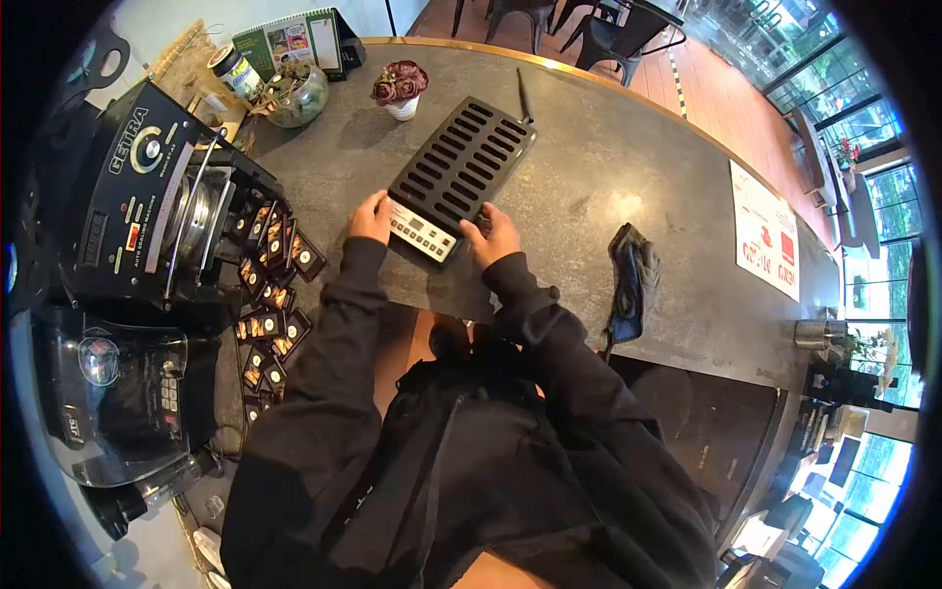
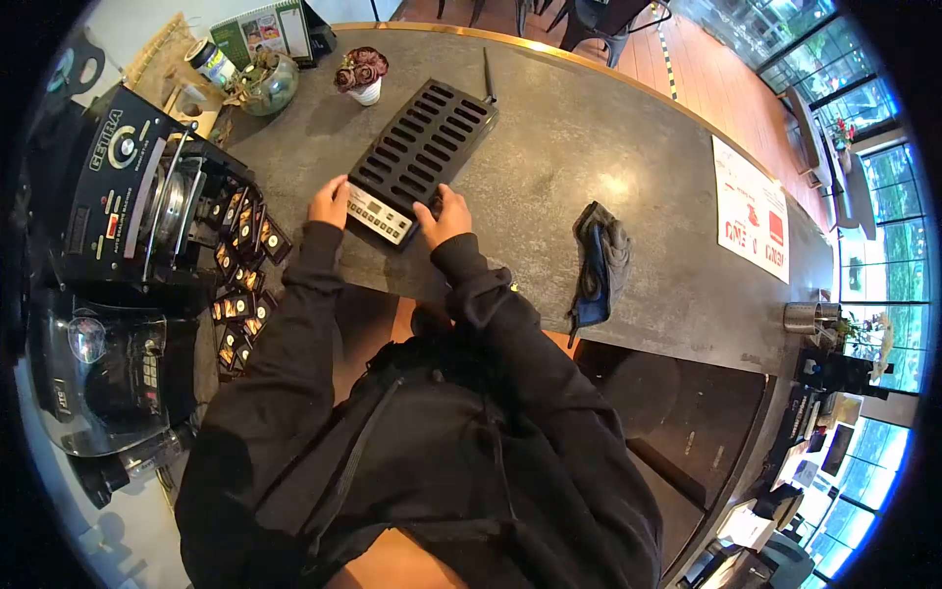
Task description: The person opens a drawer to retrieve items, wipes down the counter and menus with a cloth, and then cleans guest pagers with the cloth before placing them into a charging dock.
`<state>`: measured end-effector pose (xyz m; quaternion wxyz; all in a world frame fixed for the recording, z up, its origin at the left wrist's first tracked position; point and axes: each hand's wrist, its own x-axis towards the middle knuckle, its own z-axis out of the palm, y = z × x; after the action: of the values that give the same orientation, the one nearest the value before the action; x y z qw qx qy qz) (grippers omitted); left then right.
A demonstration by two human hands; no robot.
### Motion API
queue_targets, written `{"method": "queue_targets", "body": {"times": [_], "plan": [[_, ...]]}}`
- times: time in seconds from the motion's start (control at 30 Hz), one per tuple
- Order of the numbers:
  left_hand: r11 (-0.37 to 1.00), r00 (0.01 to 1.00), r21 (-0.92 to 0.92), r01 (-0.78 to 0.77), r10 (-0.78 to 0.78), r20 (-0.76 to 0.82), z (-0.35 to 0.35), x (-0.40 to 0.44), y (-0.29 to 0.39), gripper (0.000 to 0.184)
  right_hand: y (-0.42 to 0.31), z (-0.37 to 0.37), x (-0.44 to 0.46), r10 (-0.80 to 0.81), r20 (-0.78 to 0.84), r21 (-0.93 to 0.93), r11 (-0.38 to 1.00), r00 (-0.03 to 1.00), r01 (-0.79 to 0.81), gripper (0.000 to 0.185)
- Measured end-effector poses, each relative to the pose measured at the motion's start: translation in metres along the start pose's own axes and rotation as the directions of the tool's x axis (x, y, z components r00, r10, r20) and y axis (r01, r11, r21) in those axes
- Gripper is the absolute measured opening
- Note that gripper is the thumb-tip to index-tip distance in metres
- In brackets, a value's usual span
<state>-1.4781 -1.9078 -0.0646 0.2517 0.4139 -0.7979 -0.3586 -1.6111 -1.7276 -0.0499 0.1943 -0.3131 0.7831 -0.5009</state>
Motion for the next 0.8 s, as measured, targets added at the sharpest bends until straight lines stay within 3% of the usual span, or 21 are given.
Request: {"method": "queue_targets", "body": {"times": [0.07, 0.13, 0.17, 0.2, 0.23, 0.27, 0.33, 0.4, 0.53, 0.6, 0.63, 0.7, 0.77, 0.8], "plan": [[1.000, 1.000, -0.021, -0.016, 0.017, 0.021, 0.004, -0.021, -0.002, 0.034, 0.009, -0.005, 0.000, 0.061, -0.039, -0.080, 0.995, 0.997, -0.064, 0.062], [1.000, 0.997, -0.016, 0.012, -0.010, 0.079, -0.003, -0.045, 0.021, 0.035, 0.030, -0.009, -0.003, 0.013, -0.096, -0.073, 0.997, 0.995, -0.020, 0.062], [0.997, 0.997, -0.073, 0.014, -0.009, 0.072, 0.006, -0.056, 0.012, 0.032, 0.040, -0.012, -0.005, 0.050, -0.067, 0.005, 0.999, 0.996, -0.050, 0.061], [0.999, 0.999, 0.029, -0.016, 0.014, 0.049, 0.003, -0.069, 0.026, 0.032, 0.048, -0.017, -0.008, 0.085, -0.036, 0.081, 0.993, 0.996, -0.082, 0.060], [1.000, 0.998, 0.002, -0.008, 0.008, 0.060, 0.004, -0.080, 0.028, 0.032, 0.036, -0.022, -0.014, 0.090, -0.034, 0.089, 0.992, 0.995, -0.087, 0.060], [1.000, 0.997, -0.022, -0.002, 0.004, 0.074, 0.003, -0.088, 0.027, 0.032, 0.026, -0.031, -0.025, 0.125, -0.006, -0.050, 0.991, 0.992, -0.125, 0.062], [0.998, 0.999, 0.048, 0.027, -0.028, 0.035, -0.002, -0.104, 0.036, 0.033, 0.010, -0.035, -0.043, 0.080, 0.010, -0.104, 0.992, 0.997, -0.078, 0.067], [0.995, 0.995, 0.046, 0.094, -0.095, 0.021, -0.006, -0.114, 0.030, 0.034, 0.006, -0.030, -0.060, 0.041, 0.013, -0.006, 0.999, 0.999, -0.041, 0.072], [0.991, 0.992, 0.053, 0.120, -0.117, -0.046, -0.019, -0.124, 0.021, 0.036, 0.000, -0.032, -0.075, -0.006, 0.059, 0.003, 1.000, 0.998, 0.006, 0.068], [0.993, 0.994, 0.037, 0.109, -0.108, -0.023, -0.025, -0.127, 0.016, 0.038, 0.001, -0.041, -0.078, -0.077, 0.224, 0.056, 0.996, 0.972, 0.065, 0.063], [0.996, 0.995, 0.009, 0.094, -0.094, -0.015, -0.028, -0.127, 0.015, 0.041, 0.004, -0.051, -0.074, -0.128, 0.257, 0.129, 0.987, 0.958, 0.097, 0.051], [0.997, 0.997, 0.034, 0.075, -0.076, 0.017, -0.030, -0.129, 0.012, 0.046, 0.009, -0.084, -0.064, -0.219, 0.195, 0.069, 0.975, 0.956, 0.209, 0.040], [0.996, 0.996, 0.061, 0.064, -0.067, 0.050, -0.034, -0.130, 0.010, 0.053, 0.003, -0.133, -0.055, -0.371, -0.074, -0.208, 0.914, 0.926, 0.349, 0.035], [0.996, 0.994, 0.079, 0.047, -0.054, 0.091, -0.037, -0.130, 0.011, 0.063, 0.011, -0.154, -0.050, -0.353, -0.175, -0.316, 0.904, 0.919, 0.287, 0.035]]}}
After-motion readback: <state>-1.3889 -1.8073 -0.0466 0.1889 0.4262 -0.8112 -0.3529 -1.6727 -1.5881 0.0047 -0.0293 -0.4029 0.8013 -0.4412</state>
